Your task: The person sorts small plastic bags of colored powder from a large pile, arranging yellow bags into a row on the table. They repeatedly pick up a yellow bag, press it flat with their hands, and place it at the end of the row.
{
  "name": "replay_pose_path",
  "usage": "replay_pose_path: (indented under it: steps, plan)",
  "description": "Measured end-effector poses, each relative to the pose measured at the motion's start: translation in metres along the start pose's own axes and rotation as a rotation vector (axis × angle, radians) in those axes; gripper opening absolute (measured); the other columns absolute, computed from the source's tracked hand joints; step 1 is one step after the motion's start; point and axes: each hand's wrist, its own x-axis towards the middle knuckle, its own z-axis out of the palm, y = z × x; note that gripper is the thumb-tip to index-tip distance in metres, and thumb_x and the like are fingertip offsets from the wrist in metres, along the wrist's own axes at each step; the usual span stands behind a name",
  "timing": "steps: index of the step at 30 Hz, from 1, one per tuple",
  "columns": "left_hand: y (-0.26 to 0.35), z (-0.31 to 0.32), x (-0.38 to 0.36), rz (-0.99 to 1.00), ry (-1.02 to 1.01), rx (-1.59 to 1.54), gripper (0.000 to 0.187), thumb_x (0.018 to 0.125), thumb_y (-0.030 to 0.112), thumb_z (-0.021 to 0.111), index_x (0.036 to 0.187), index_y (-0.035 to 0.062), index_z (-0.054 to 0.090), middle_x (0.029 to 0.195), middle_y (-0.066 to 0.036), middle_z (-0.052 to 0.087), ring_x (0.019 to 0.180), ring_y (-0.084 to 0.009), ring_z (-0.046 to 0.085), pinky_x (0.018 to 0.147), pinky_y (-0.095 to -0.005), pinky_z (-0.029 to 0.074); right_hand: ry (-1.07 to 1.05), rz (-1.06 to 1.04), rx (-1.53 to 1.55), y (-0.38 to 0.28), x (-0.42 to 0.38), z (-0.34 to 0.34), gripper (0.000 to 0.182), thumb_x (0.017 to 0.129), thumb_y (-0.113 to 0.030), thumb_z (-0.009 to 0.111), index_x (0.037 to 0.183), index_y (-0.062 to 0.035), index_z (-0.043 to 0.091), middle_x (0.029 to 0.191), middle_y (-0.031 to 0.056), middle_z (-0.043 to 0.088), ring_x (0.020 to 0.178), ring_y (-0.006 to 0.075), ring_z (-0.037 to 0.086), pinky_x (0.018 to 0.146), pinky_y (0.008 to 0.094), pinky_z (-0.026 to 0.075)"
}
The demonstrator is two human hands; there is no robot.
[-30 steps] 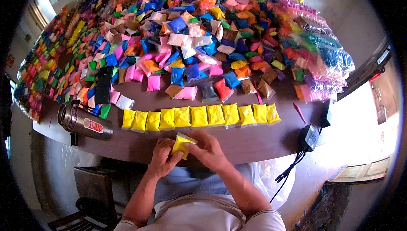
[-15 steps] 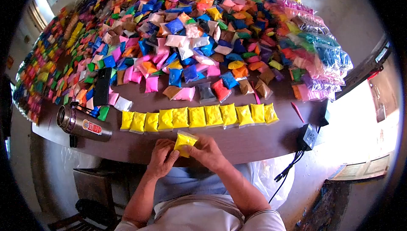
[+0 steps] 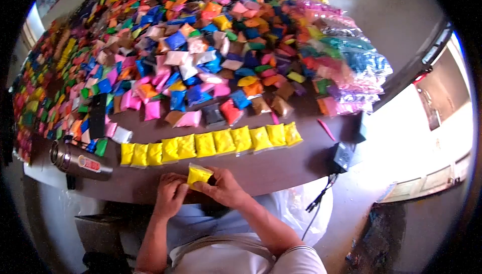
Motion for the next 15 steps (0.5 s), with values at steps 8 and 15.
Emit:
replay_pose_path:
  steps: [8, 15]
  plan:
    - [-0.004, 0.003, 0.000, -0.024, 0.027, -0.065, 0.023, 0.093, 0.026, 0.065, 0.082, 0.0060, 0.067, 0.086, -0.006, 0.070, 0.082, -0.0272, 0.063, 0.084, -0.0395, 0.044, 0.765, -0.386, -0.463, 0.000, -0.030, -0.106, 0.042, 0.076, 0.005, 0.067, 0.117, -0.0011, 0.064, 0.112, 0.0127, 0.067, 0.110, 0.0249, 0.063, 0.097, 0.0343, 0.048]
    - [-0.003, 0.006, 0.002, -0.026, 0.033, -0.056, 0.023, 0.093, 0.027, 0.065, 0.084, 0.0060, 0.067, 0.085, -0.006, 0.069, 0.081, -0.0269, 0.063, 0.081, -0.0389, 0.044, 0.952, -0.205, -0.421, -0.001, -0.046, -0.223, 0.030, 0.093, -0.023, 0.068, 0.113, -0.0002, 0.066, 0.120, 0.0112, 0.064, 0.101, 0.0190, 0.062, 0.089, 0.0305, 0.050]
